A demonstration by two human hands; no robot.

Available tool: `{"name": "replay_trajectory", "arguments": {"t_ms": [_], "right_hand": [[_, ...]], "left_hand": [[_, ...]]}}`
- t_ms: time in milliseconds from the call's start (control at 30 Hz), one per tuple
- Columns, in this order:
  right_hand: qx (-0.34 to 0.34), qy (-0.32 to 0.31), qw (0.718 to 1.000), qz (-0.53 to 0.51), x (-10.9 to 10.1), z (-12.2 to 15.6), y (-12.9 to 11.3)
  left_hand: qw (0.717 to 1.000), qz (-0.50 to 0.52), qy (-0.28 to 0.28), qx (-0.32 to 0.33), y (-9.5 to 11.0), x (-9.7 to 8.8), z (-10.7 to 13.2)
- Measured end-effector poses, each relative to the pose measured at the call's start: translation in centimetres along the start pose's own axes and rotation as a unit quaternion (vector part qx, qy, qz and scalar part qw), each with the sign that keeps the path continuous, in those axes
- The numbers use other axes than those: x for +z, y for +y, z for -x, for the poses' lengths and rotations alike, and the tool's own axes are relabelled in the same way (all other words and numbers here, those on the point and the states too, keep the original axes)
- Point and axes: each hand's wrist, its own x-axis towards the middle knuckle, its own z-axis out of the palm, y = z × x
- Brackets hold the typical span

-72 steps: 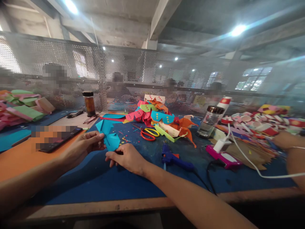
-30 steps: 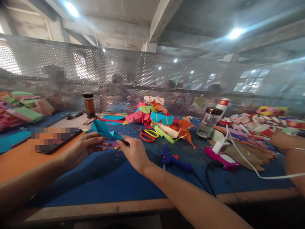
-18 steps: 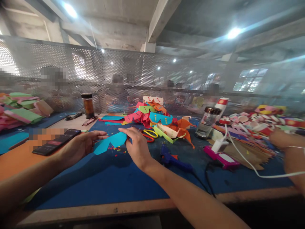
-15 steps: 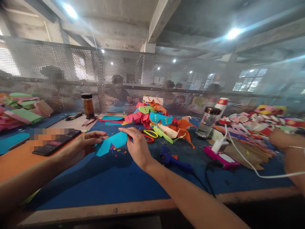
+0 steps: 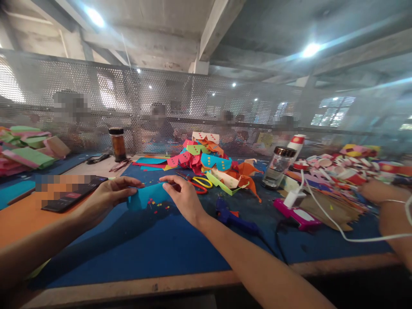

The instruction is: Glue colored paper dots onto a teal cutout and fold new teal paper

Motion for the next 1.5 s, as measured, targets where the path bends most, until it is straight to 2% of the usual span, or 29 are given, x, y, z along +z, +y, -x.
{"name": "replay_trajectory", "arguments": {"t_ms": [233,533,767,967,1300,1500], "right_hand": [[0.008,0.016,1.0,0.011,0.02,-0.06,0.48],[-0.012,0.02,1.0,-0.001,-0.12,-0.07,0.77],[0.003,0.018,1.0,-0.005,-0.16,-0.04,0.77],[0.01,0.021,1.0,0.012,-0.07,-0.03,0.97],[0.007,0.019,0.999,0.039,-0.3,0.06,0.46],[-0.001,0.023,0.999,0.041,-0.34,0.12,0.45]], "left_hand": [[0.996,-0.089,-0.026,-0.015,0.03,0.02,0.17],[0.992,-0.128,-0.012,0.016,-0.4,-0.07,-0.18],[0.975,-0.199,0.016,0.092,0.06,0.24,-0.02],[0.974,-0.209,0.006,0.09,-0.12,-0.05,-0.09],[0.982,-0.176,0.031,0.055,0.28,0.31,-0.09],[0.98,-0.187,0.026,0.06,-0.07,0.09,-0.19]]}}
